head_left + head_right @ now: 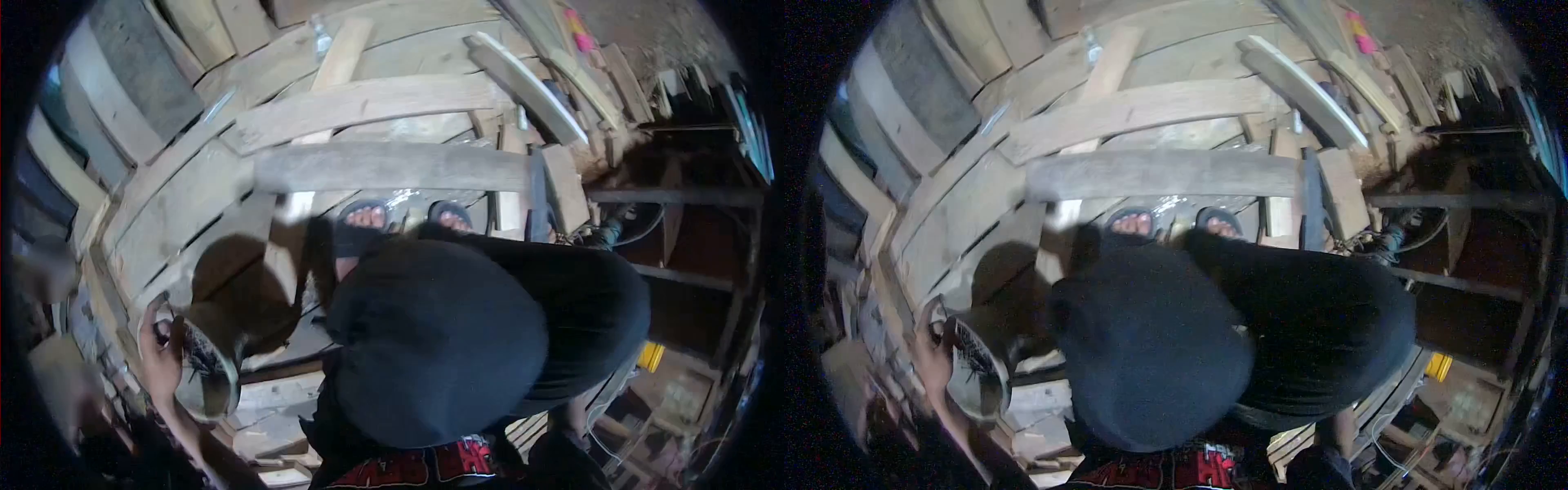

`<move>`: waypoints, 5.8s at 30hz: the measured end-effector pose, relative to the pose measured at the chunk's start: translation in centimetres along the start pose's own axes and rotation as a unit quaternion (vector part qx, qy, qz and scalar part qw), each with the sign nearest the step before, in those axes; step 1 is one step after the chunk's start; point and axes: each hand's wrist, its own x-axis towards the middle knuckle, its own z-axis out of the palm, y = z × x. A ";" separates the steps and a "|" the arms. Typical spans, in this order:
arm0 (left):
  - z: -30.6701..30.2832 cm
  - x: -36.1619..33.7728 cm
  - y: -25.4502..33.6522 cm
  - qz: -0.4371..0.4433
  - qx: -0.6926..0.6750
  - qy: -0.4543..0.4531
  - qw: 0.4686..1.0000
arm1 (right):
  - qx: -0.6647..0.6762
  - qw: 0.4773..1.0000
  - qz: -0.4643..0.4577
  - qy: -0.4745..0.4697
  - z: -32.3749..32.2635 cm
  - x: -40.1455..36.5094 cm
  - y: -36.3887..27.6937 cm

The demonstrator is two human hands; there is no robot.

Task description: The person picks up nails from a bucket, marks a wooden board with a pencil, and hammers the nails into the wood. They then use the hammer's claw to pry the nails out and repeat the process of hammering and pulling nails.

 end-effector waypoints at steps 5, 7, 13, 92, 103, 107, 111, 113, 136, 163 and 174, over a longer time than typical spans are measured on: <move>-1.4 6.2 10.0 0.148 -0.039 0.036 0.988 | 0.032 0.996 0.083 0.014 0.3 -8.7 0.7; -3.0 8.7 12.3 0.213 0.007 0.068 0.975 | 0.041 0.993 0.106 0.016 0.7 -11.1 1.3; -4.7 7.5 28.4 0.439 -0.088 -0.053 0.892 | 0.068 0.990 0.123 0.016 1.9 -13.6 2.1; 15.7 9.1 13.9 -0.112 -0.614 -0.024 0.781 | 0.547 0.682 0.010 -0.486 12.8 11.5 -50.7; 15.4 7.4 6.1 -0.111 -0.433 -0.083 0.890 | 0.700 0.488 0.106 -0.510 16.6 14.3 -46.8; 24.0 8.8 11.5 -0.051 -0.336 -0.290 0.895 | 0.715 0.472 0.100 -0.505 16.0 14.7 -46.1; 28.2 11.4 13.0 0.072 -0.318 -0.317 0.891 | 0.713 0.513 0.070 -0.472 14.7 15.5 -44.3; 28.6 11.3 12.7 0.088 -0.331 -0.294 0.893 | 0.728 0.497 0.081 -0.465 14.4 16.1 -43.3; -0.6 -2.1 -10.8 -0.082 0.092 0.125 0.984 | 0.657 0.650 0.149 -0.352 17.9 15.2 -39.7; 9.3 0.2 -16.2 -0.063 0.226 0.081 0.969 | 0.480 0.800 -0.162 -0.321 20.4 14.1 -39.3; 11.1 1.5 -23.4 -0.046 0.240 0.118 0.962 | 0.476 0.808 -0.128 -0.323 18.9 14.0 -39.7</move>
